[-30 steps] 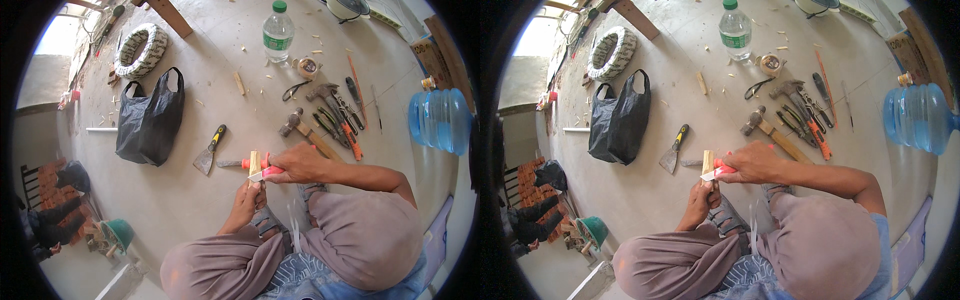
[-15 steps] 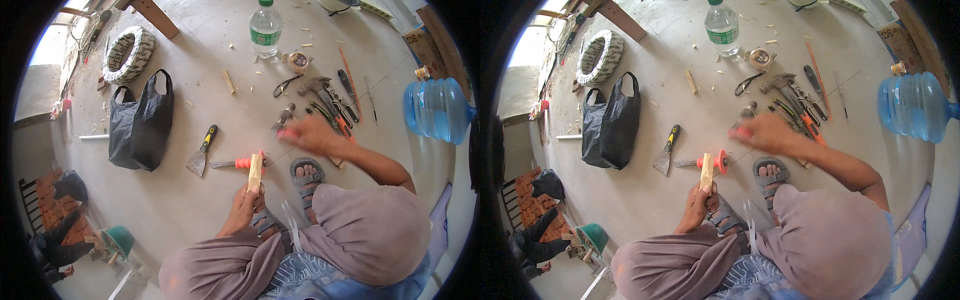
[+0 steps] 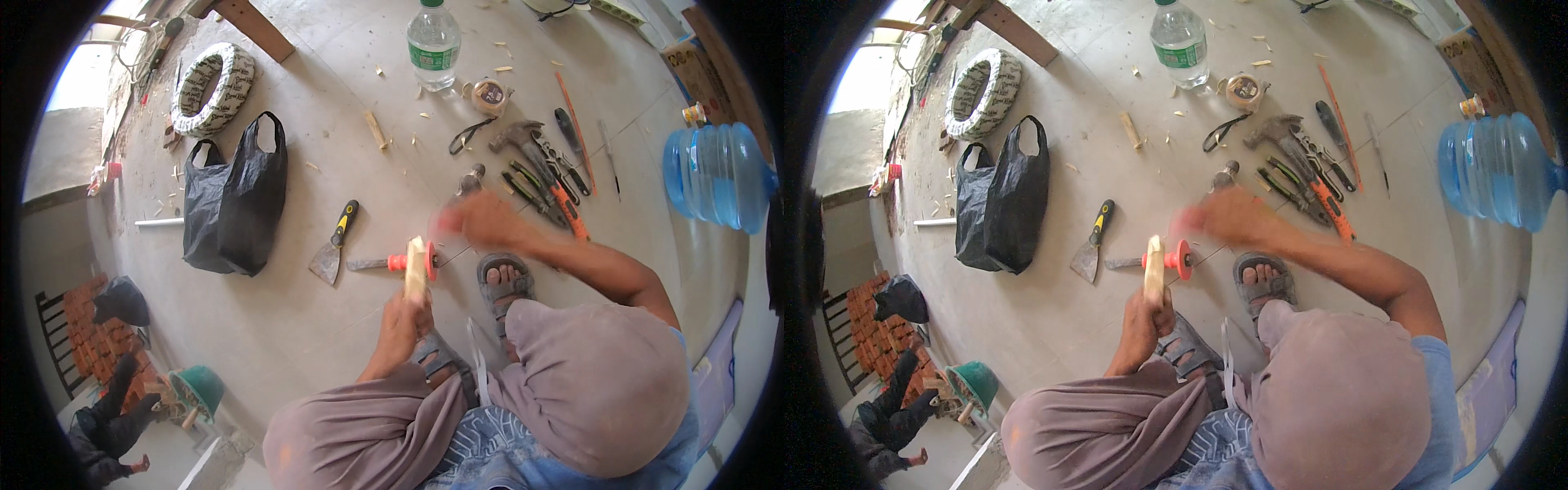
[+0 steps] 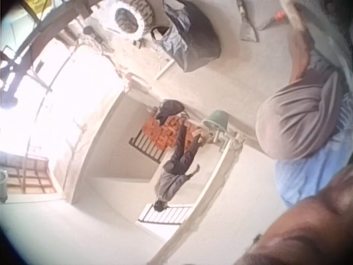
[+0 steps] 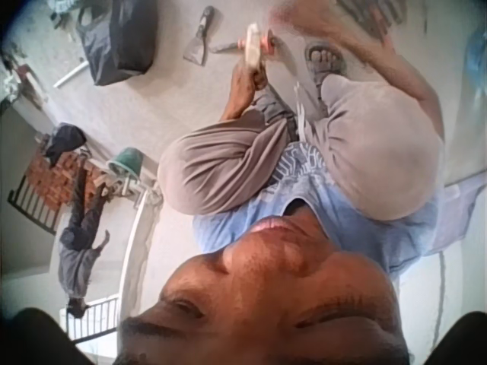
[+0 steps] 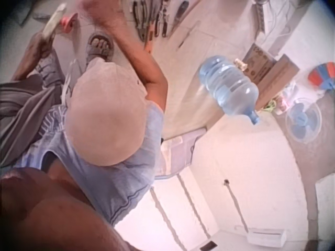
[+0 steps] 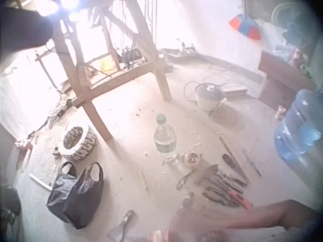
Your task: The person shapes a small piece of wood by hammering it against a red tool and then scraping it with a utility knife.
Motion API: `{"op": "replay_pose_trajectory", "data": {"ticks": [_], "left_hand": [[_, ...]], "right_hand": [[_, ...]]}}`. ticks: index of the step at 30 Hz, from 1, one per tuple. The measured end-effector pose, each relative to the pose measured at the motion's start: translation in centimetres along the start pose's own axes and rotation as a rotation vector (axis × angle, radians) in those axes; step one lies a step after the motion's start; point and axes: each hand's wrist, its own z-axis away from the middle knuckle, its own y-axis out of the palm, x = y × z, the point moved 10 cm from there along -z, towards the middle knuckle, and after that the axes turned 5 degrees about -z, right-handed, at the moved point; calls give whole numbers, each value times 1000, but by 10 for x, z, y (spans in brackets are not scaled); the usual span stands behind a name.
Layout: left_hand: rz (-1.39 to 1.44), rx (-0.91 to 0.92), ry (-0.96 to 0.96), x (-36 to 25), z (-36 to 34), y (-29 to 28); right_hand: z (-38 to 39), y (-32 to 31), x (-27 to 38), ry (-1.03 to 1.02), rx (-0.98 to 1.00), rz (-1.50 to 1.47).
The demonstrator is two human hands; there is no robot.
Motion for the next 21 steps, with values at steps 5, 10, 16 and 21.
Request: {"op": "replay_pose_trajectory", "data": {"ticks": [5,10,16,21], "left_hand": [[4,-16,-13,9,7,-7],[-13,39,-46,14,6,5],[-105,-7,-16,8,3,-2],[-110,-43,20,-3,18,-3]], "right_hand": [[40,-125,-114,410,-332,-242],[29,-63,14,101,6,-69],[22,-11,58,-38,209,-58],[4,-30,-27,222,-60,-255]]}}
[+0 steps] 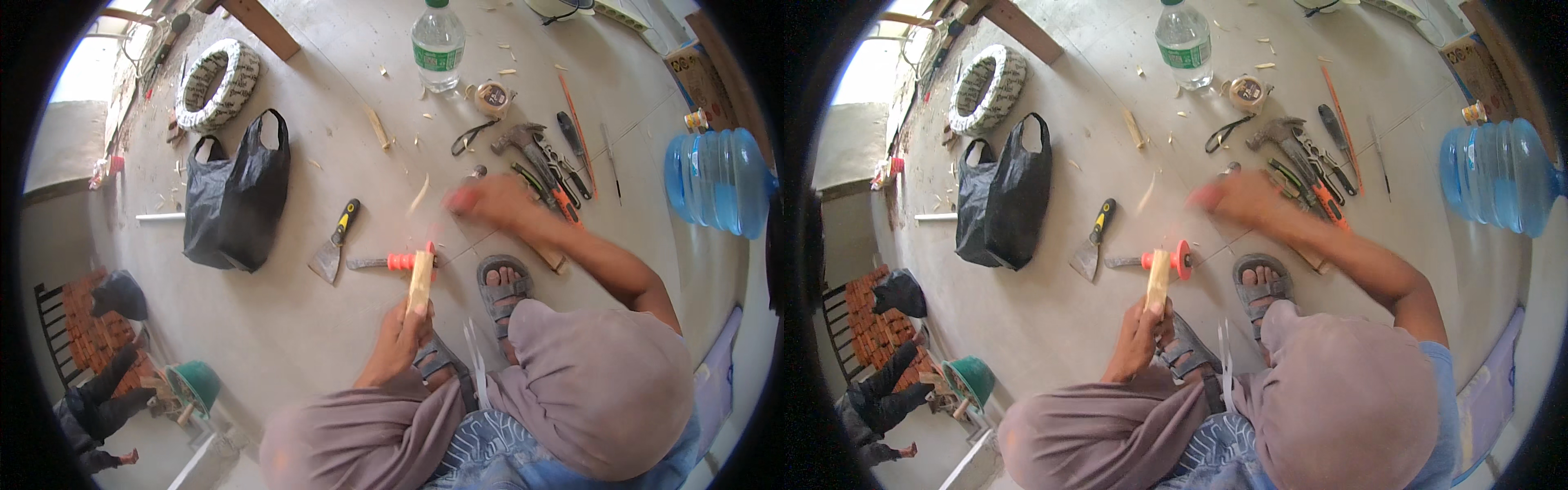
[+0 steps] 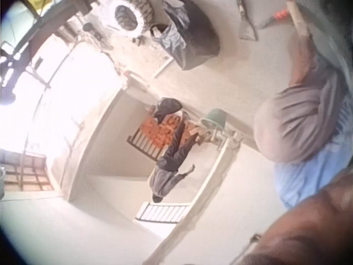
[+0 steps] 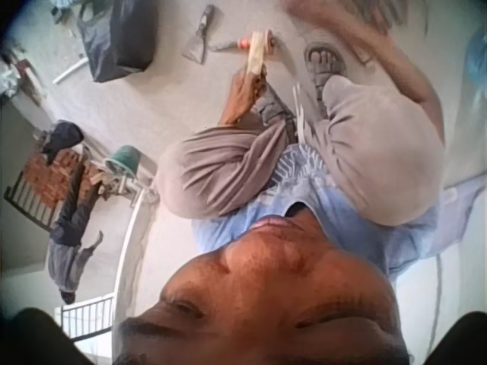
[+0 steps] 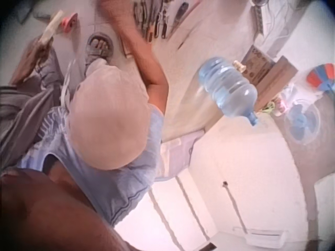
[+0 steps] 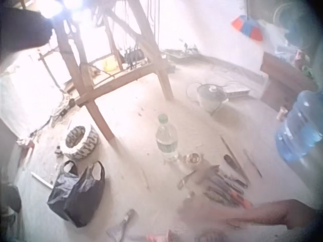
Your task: The person shapes a small piece of wood by hammering it against a red tool and then scraping it with a utility knife.
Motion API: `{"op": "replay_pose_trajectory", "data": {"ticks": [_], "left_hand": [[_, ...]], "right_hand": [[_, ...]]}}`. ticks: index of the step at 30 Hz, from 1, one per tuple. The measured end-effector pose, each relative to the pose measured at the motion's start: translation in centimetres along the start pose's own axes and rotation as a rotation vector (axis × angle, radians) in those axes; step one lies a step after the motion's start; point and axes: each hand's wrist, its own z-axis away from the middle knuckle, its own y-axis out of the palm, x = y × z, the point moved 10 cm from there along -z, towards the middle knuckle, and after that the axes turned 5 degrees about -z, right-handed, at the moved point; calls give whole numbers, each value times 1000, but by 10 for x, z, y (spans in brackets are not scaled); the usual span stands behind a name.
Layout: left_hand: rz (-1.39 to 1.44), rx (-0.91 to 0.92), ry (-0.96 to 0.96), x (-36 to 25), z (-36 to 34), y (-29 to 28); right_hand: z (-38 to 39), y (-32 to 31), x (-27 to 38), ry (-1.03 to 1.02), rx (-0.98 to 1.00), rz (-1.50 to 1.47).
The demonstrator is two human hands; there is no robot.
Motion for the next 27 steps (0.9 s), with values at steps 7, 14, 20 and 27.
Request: {"op": "replay_pose_trajectory", "data": {"ticks": [7,14,20,27], "left_hand": [[68,26,-19,12,-10,-2],[76,52,-28,5,-20,12],[76,22,-1,11,-23,3],[-4,57,-13,-10,-6,17]], "right_hand": [[34,-76,-26,224,-70,229],[63,28,78,-227,136,104],[39,41,60,-301,144,120],[24,-132,-81,176,-391,39]]}}
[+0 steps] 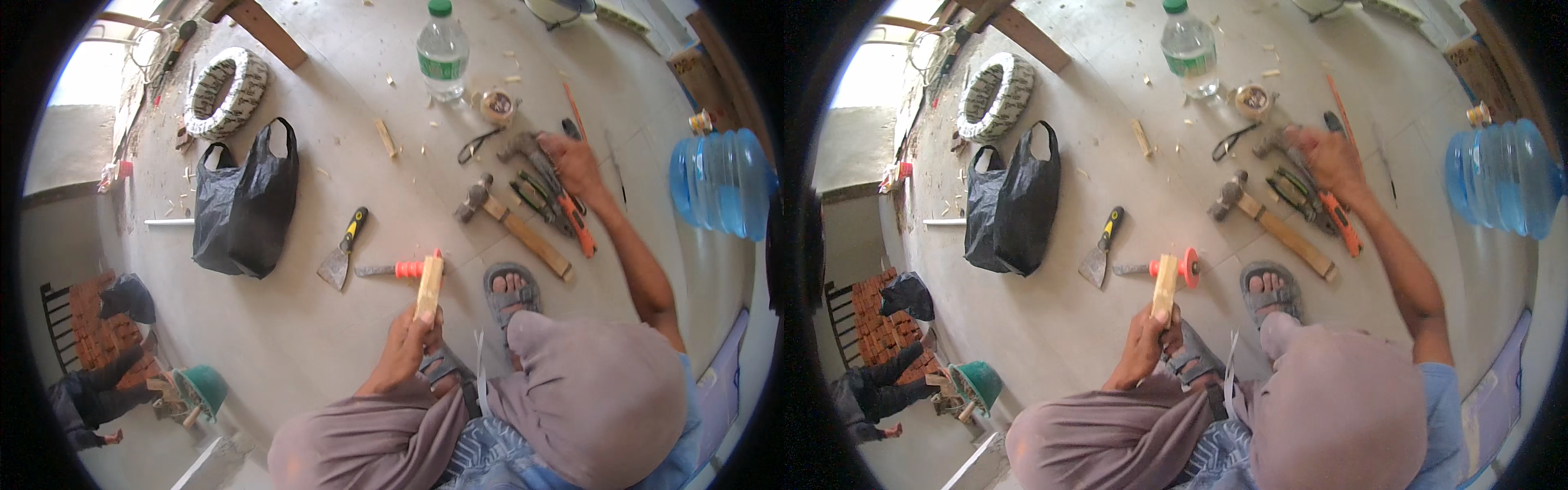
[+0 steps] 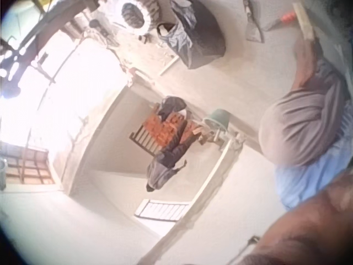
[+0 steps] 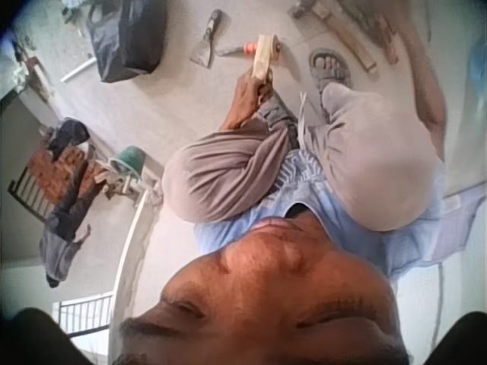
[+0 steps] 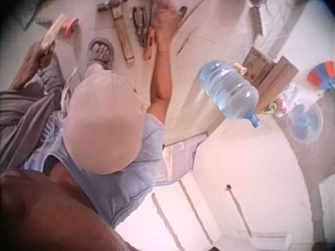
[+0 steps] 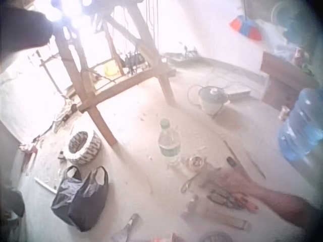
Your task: The person shapes a small piece of wood by hammering it against a red tool and then scraping it with a utility knife.
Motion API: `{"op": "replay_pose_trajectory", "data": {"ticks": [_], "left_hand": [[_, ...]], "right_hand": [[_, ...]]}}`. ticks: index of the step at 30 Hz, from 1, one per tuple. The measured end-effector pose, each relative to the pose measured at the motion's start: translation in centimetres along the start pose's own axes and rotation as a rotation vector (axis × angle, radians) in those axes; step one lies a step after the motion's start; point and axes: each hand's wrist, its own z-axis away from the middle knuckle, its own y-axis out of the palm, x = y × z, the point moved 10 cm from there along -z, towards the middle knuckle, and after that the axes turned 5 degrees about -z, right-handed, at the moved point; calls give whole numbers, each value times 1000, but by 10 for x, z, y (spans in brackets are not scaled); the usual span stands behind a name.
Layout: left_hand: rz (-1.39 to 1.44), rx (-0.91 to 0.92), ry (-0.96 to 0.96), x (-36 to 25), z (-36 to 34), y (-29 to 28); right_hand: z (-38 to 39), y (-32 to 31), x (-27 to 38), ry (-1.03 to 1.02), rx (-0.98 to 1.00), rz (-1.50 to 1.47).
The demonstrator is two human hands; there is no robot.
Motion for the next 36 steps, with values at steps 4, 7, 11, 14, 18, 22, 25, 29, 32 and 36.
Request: {"op": "replay_pose_trajectory", "data": {"ticks": [4,7,11,14,18,22,25,29,32,36], "left_hand": [[554,205,-74,28,-9,-10],[926,364,-95,23,-14,5],[983,429,-117,18,-14,14],[1012,416,-193,26,-12,18],[805,356,-143,31,-15,21],[324,118,-35,14,-21,14],[197,137,11,13,-25,9],[128,37,106,13,-30,-7],[75,-86,144,6,-28,-14],[-3,-116,147,13,-28,-23]], "right_hand": [[24,8,24,-33,136,-13],[49,54,59,-53,323,-157],[79,115,110,-76,517,-616],[99,156,123,154,744,-813],[101,172,132,211,807,-992],[98,168,118,238,802,-820],[94,160,129,54,744,-865],[85,129,122,-166,455,-404],[103,131,130,-321,423,-120],[122,142,145,-335,541,-17]]}}
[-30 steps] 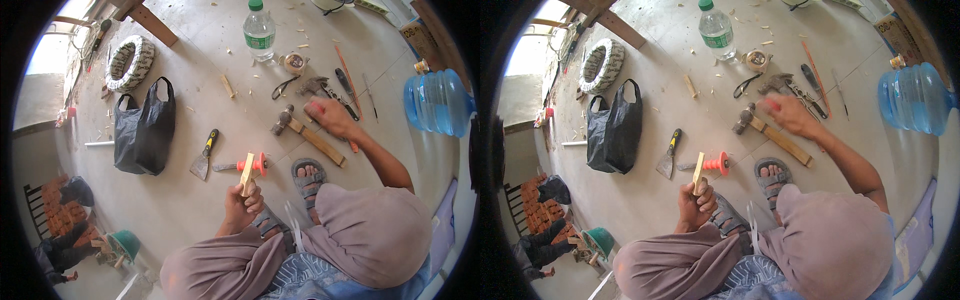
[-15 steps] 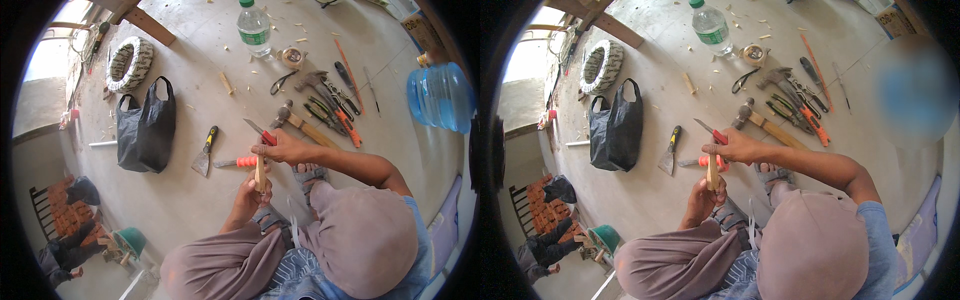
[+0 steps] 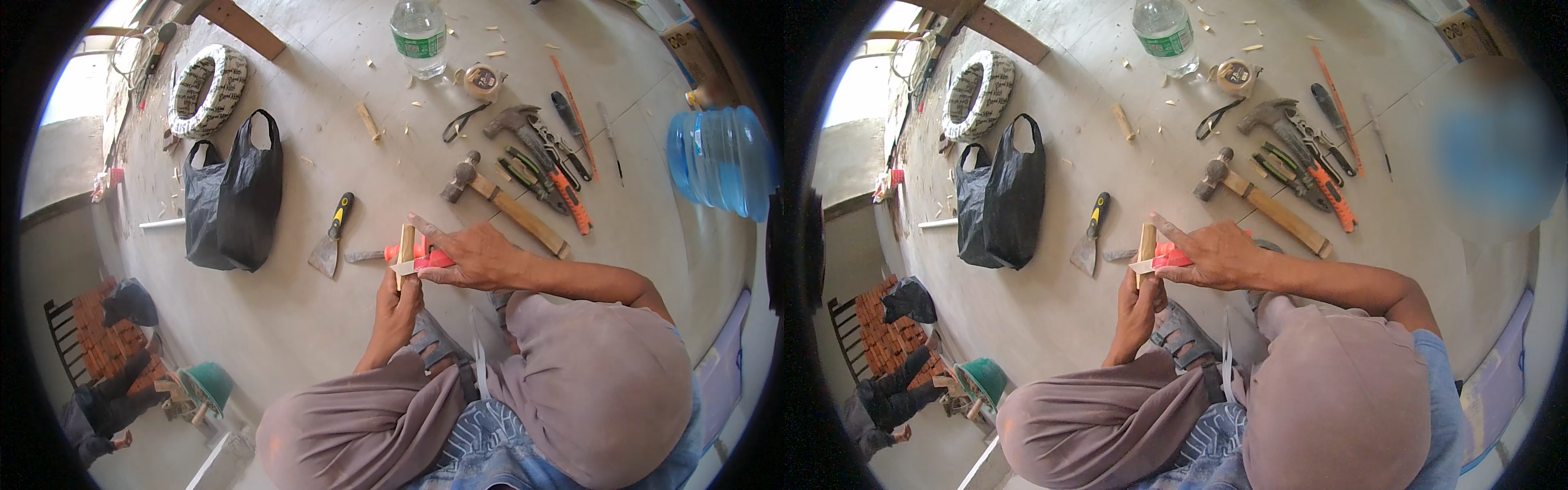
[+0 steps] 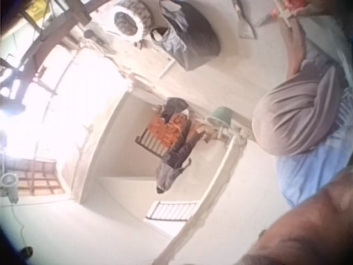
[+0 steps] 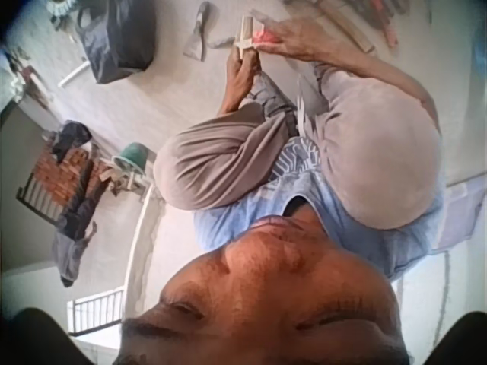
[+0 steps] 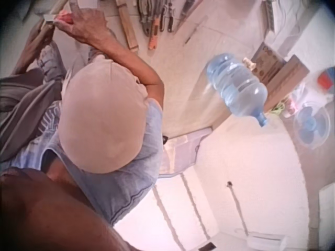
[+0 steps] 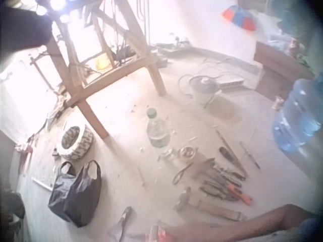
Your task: The person shapes a small piece of wood by hammering it against a red tool and then scraping it with a utility knife.
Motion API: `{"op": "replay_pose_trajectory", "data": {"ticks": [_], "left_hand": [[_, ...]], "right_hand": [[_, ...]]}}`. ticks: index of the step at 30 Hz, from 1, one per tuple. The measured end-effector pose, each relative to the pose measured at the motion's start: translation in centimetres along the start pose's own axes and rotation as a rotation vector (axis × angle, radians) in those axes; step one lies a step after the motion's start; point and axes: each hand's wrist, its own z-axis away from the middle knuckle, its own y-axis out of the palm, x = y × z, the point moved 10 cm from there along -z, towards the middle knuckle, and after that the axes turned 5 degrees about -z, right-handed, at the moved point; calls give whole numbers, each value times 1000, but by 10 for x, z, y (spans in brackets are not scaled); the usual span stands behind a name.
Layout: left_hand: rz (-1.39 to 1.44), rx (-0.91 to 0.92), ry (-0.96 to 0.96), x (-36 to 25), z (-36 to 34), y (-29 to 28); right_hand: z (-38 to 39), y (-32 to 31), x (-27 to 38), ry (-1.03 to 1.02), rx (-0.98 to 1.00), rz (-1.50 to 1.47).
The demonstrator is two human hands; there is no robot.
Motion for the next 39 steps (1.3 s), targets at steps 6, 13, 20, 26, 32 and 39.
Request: {"op": "replay_pose_trajectory", "data": {"ticks": [6,13,20,26,32,39], "left_hand": [[37,19,1,-5,3,3],[19,43,17,-12,1,8],[88,53,-26,-11,1,8],[83,14,-14,-14,12,1],[359,61,-109,-7,5,8],[369,52,-90,-4,5,5]], "right_hand": [[-4,-3,-3,-10,-53,42],[-8,-2,-15,-51,-124,30],[-15,-13,-29,42,-127,-47],[-8,-83,-120,284,-331,-50],[-5,-42,-66,82,-213,-180],[-11,1,-1,40,24,-73]]}}
